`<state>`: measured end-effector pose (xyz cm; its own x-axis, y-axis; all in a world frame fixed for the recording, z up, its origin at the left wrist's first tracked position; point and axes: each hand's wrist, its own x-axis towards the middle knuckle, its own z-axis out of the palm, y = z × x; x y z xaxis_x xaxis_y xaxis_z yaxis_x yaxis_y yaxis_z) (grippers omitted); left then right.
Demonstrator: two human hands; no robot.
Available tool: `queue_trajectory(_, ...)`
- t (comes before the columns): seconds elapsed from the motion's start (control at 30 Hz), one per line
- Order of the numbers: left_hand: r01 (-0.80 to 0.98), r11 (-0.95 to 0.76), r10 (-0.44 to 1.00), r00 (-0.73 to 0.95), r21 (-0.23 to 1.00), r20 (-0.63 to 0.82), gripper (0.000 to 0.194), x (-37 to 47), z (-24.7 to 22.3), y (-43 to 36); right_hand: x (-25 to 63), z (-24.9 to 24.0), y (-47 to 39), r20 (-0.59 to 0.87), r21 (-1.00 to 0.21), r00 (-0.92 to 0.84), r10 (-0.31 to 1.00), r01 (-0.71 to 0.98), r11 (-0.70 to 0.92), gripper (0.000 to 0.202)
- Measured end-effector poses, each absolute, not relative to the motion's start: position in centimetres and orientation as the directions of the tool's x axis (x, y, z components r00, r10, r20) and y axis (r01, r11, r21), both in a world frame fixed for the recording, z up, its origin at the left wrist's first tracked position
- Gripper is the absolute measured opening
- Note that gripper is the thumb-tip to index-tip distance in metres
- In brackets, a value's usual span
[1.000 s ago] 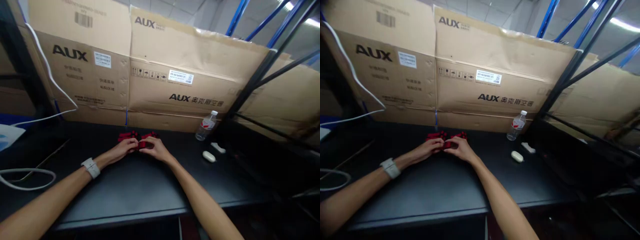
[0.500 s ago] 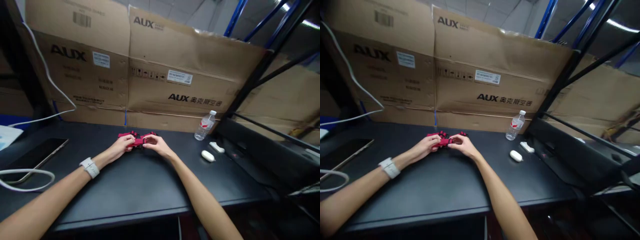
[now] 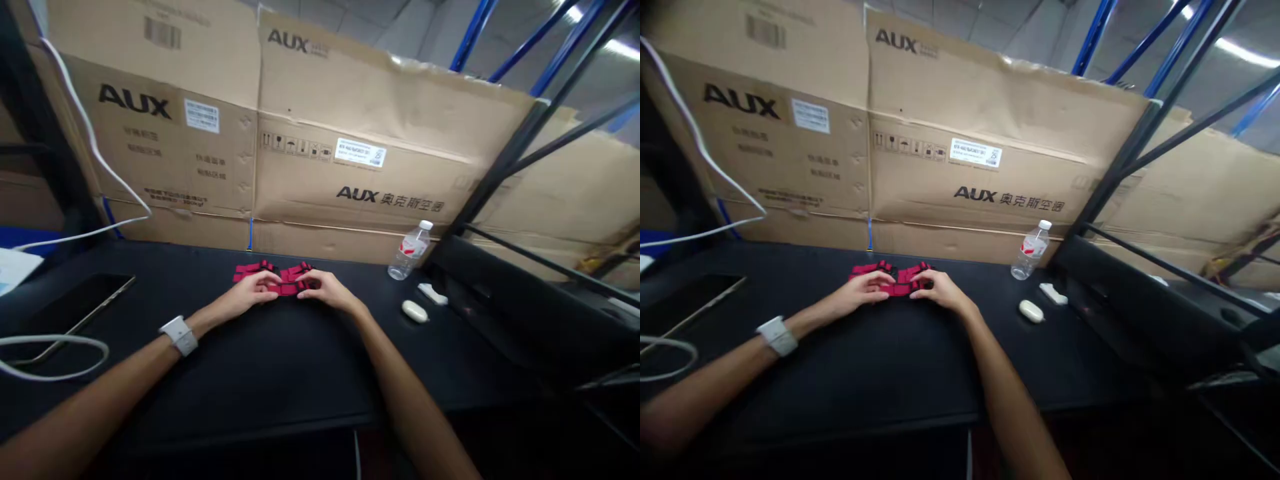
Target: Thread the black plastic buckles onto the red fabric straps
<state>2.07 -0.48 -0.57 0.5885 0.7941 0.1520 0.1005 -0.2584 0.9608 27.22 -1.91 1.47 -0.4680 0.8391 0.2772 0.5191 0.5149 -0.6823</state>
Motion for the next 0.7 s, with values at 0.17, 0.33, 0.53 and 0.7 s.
queue_trajectory(0.17, 0.142, -0.277, 0.751, 0.648, 0.95, 0.122, 0.036, 2.0, -0.9, -0.6, 28.6, 1.4, -1.6, 0.18, -0.644, -0.466, 0.866, 0.609, 0.462, 0.042)
queue_trajectory(0.33, 0.163, -0.305, 0.734, 0.668, 0.938, 0.122, 0.033, 2.1, -0.8, -1.0, 30.0, 1.7, -1.4, 0.16, -0.57, -0.446, 0.881, 0.686, 0.451, 0.041)
queue_trajectory(0.53, 0.24, -0.361, 0.744, 0.656, 0.901, 0.123, 0.034, 2.2, -0.5, -1.5, 30.8, 2.5, -2.0, 0.155, -0.567, -0.436, 0.886, 0.695, 0.442, 0.036)
queue_trajectory(0.7, 0.279, -0.453, 0.724, 0.669, 0.847, 0.167, 0.028, 2.3, -0.3, -1.8, 30.4, 2.7, -1.9, 0.248, -0.487, -0.417, 0.874, 0.727, 0.485, 0.016)
